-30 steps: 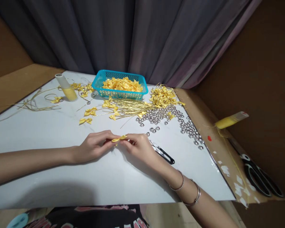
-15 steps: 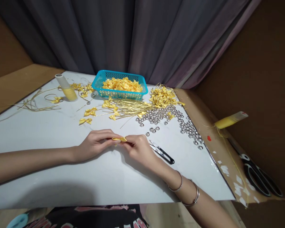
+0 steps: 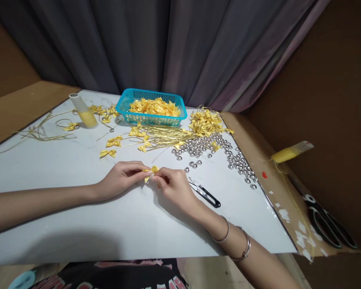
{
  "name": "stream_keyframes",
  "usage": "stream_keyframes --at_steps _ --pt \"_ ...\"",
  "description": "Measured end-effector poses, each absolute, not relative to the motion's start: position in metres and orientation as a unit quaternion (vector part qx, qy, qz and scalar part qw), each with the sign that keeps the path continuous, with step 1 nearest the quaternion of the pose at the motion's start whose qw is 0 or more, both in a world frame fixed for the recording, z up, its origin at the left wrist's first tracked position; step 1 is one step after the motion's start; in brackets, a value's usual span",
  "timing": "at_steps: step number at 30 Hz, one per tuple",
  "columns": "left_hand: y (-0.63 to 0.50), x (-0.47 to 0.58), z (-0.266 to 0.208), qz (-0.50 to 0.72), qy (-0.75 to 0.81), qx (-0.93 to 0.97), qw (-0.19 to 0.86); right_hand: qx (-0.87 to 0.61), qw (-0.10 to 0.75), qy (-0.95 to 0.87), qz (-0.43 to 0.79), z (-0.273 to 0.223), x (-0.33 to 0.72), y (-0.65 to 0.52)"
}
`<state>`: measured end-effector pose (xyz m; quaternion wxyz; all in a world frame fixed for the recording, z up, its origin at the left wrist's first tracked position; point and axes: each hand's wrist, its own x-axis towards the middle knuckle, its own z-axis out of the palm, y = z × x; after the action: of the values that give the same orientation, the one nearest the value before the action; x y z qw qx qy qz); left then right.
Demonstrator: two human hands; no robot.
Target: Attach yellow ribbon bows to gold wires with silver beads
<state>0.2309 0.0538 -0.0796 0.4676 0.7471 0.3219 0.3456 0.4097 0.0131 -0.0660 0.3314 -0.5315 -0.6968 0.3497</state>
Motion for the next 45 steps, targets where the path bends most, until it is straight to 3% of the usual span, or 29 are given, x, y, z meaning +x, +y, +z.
stream_keyframes --at_steps 4,9,23,27,31,35,45 --pt "0.056 0.232 -0.078 0.355 0.342 0.710 0.503 -0.518 0.311 -0.706 0.369 -0.064 0.413 0.016" --pt "0.058 0.233 -0.075 0.339 0.371 0.691 0.520 -0.512 0.295 -0.749 0.299 -0.064 0.417 0.018" --pt "0.059 0.233 -0.073 0.294 0.352 0.669 0.585 -0.455 0.352 -0.805 0.144 -0.076 0.420 0.017" --pt "0.059 0.233 -0.073 0.264 0.338 0.663 0.614 -0.490 0.372 -0.743 0.264 -0.071 0.425 0.022" --pt "0.061 0.230 -0.076 0.147 0.252 0.679 0.673 -0.462 0.412 -0.655 0.433 -0.063 0.427 0.025" --pt "0.064 0.229 -0.079 0.099 0.220 0.693 0.679 -0.403 0.353 -0.612 0.582 -0.062 0.418 0.020" --pt "0.066 0.230 -0.079 0.083 0.221 0.662 0.711 -0.389 0.328 -0.541 0.670 -0.068 0.412 0.019"
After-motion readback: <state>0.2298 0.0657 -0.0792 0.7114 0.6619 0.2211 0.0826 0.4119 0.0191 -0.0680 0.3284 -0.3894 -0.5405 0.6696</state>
